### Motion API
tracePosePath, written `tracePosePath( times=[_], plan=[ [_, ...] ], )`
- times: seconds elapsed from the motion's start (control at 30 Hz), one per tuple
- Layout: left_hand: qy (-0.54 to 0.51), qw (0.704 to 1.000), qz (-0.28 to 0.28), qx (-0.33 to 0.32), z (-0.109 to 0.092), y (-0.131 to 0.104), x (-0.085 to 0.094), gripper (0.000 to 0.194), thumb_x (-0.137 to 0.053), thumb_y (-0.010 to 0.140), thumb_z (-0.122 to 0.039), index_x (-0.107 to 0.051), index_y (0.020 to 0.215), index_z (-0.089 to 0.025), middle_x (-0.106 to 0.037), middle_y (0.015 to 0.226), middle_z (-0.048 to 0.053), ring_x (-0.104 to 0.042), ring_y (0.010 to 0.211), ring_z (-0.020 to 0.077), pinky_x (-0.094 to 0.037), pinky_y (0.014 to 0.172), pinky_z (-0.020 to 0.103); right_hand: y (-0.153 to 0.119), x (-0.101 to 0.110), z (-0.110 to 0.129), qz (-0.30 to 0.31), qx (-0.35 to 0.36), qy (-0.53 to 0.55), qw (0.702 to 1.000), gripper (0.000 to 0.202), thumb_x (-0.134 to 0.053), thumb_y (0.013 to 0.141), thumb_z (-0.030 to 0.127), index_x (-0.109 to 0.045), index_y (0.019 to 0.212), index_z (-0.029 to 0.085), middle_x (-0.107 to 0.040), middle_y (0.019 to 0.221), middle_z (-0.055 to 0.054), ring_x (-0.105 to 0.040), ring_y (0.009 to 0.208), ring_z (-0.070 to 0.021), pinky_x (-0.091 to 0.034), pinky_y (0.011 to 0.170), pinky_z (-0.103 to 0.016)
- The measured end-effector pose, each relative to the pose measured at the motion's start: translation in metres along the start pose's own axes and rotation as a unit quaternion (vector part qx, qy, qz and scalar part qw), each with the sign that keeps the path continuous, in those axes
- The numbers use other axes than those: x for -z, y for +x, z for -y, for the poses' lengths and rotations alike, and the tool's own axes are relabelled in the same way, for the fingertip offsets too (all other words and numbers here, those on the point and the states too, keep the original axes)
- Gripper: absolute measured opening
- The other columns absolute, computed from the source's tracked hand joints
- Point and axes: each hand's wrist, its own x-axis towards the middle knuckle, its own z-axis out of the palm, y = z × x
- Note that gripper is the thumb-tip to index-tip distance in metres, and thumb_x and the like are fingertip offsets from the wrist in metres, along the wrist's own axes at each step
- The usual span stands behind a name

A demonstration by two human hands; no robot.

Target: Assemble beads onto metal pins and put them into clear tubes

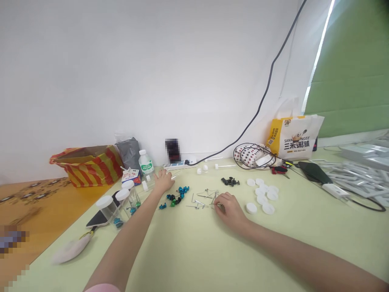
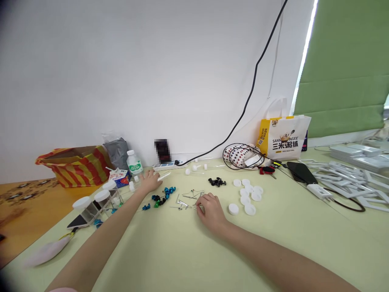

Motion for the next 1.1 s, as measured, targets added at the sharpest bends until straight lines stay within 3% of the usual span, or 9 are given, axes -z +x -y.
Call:
tracePosePath(
  times=[0.13, 0.23, 0.3, 0.37, 0.47, 0.57, 0.67, 0.93, 1.1],
  plan=[
    [-0.015, 1.0, -0.024, -0.008, -0.004, -0.002, 0.006, 0.032, -0.046, 0.078, -0.029, -0.056, 0.104, -0.014, -0.038, 0.132, 0.019, -0.025, 0.125, 0.0367, -0.019, 0.094, 0.06, 0.001, 0.001, 0.002, 0.008, -0.02, -0.013, 1.0, 0.015, -0.049, 0.073, 0.007, -0.057, 0.075, 0.02, -0.062, 0.08, -0.003, -0.051, 0.08, -0.0204, -0.036, 0.072, -0.036],
    [-0.027, 0.998, -0.052, -0.031, -0.011, -0.008, 0.023, 0.03, -0.042, 0.082, -0.03, -0.053, 0.105, -0.013, -0.04, 0.13, 0.018, -0.025, 0.126, 0.0327, -0.018, 0.098, 0.053, 0.001, 0.001, 0.002, 0.009, -0.04, -0.019, 0.999, 0.016, -0.048, 0.073, 0.007, -0.057, 0.076, 0.02, -0.062, 0.081, -0.003, -0.051, 0.081, -0.0204, -0.035, 0.072, -0.035],
    [-0.073, 0.991, -0.093, -0.06, -0.018, -0.017, 0.038, 0.03, -0.042, 0.082, -0.033, -0.051, 0.103, -0.014, -0.049, 0.119, 0.016, -0.035, 0.119, 0.0305, -0.024, 0.097, 0.048, 0.001, 0.002, 0.0, 0.006, -0.061, -0.017, 0.998, 0.017, -0.046, 0.073, 0.007, -0.057, 0.078, 0.02, -0.062, 0.082, -0.003, -0.051, 0.082, -0.0202, -0.035, 0.072, -0.035],
    [-0.163, 0.977, -0.097, -0.094, -0.026, -0.034, 0.051, 0.028, -0.044, 0.081, -0.038, -0.052, 0.095, -0.015, -0.057, 0.104, 0.012, -0.047, 0.105, 0.0282, -0.034, 0.088, 0.042, 0.002, 0.003, -0.001, 0.0, -0.082, -0.002, 0.997, 0.02, -0.044, 0.072, 0.005, -0.056, 0.08, 0.02, -0.061, 0.083, -0.003, -0.051, 0.083, -0.0196, -0.035, 0.073, -0.034],
    [-0.299, 0.943, -0.058, -0.135, -0.037, -0.073, 0.06, 0.026, -0.041, 0.082, -0.042, -0.049, 0.091, -0.019, -0.058, 0.09, 0.005, -0.055, 0.084, 0.0204, -0.042, 0.073, 0.032, 0.003, 0.003, -0.005, -0.009, -0.109, 0.026, 0.994, 0.025, -0.04, 0.07, 0.003, -0.056, 0.081, 0.02, -0.06, 0.084, -0.003, -0.052, 0.085, -0.0188, -0.037, 0.074, -0.032],
    [-0.307, 0.931, -0.041, -0.192, -0.043, -0.115, 0.054, 0.022, -0.045, 0.082, -0.036, -0.047, 0.097, -0.02, -0.056, 0.09, 0.004, -0.054, 0.083, 0.0197, -0.042, 0.073, 0.032, 0.004, 0.003, -0.008, -0.012, -0.132, 0.042, 0.99, 0.027, -0.039, 0.069, 0.003, -0.057, 0.082, 0.02, -0.059, 0.086, -0.003, -0.052, 0.086, -0.0189, -0.038, 0.071, -0.031],
    [-0.264, 0.94, -0.063, -0.206, -0.042, -0.138, 0.042, 0.022, -0.044, 0.083, -0.03, -0.047, 0.103, -0.022, -0.055, 0.1, 0.005, -0.051, 0.094, 0.0221, -0.037, 0.083, 0.038, 0.004, 0.004, -0.008, -0.007, -0.146, 0.046, 0.988, 0.028, -0.04, 0.068, 0.003, -0.058, 0.08, 0.021, -0.058, 0.085, -0.003, -0.052, 0.087, -0.0191, -0.038, 0.07, -0.03],
    [-0.184, 0.959, -0.094, -0.194, -0.038, -0.137, 0.029, 0.025, -0.041, 0.084, -0.028, -0.048, 0.107, -0.022, -0.055, 0.106, 0.007, -0.047, 0.102, 0.0242, -0.031, 0.087, 0.04, 0.004, 0.007, 0.0, 0.044, -0.11, 0.016, 0.993, 0.02, -0.049, 0.067, 0.006, -0.06, 0.074, 0.021, -0.058, 0.087, -0.002, -0.049, 0.09, -0.0193, -0.032, 0.079, -0.033],
    [-0.167, 0.966, -0.072, -0.184, -0.051, -0.112, 0.035, 0.029, -0.037, 0.085, -0.03, -0.046, 0.112, -0.022, -0.055, 0.105, 0.008, -0.051, 0.097, 0.0226, -0.03, 0.088, 0.04, 0.003, 0.006, 0.001, 0.058, -0.102, 0.008, 0.993, 0.016, -0.05, 0.069, 0.01, -0.06, 0.074, 0.021, -0.058, 0.088, -0.003, -0.048, 0.09, -0.0195, -0.03, 0.078, -0.033]
  ],
)
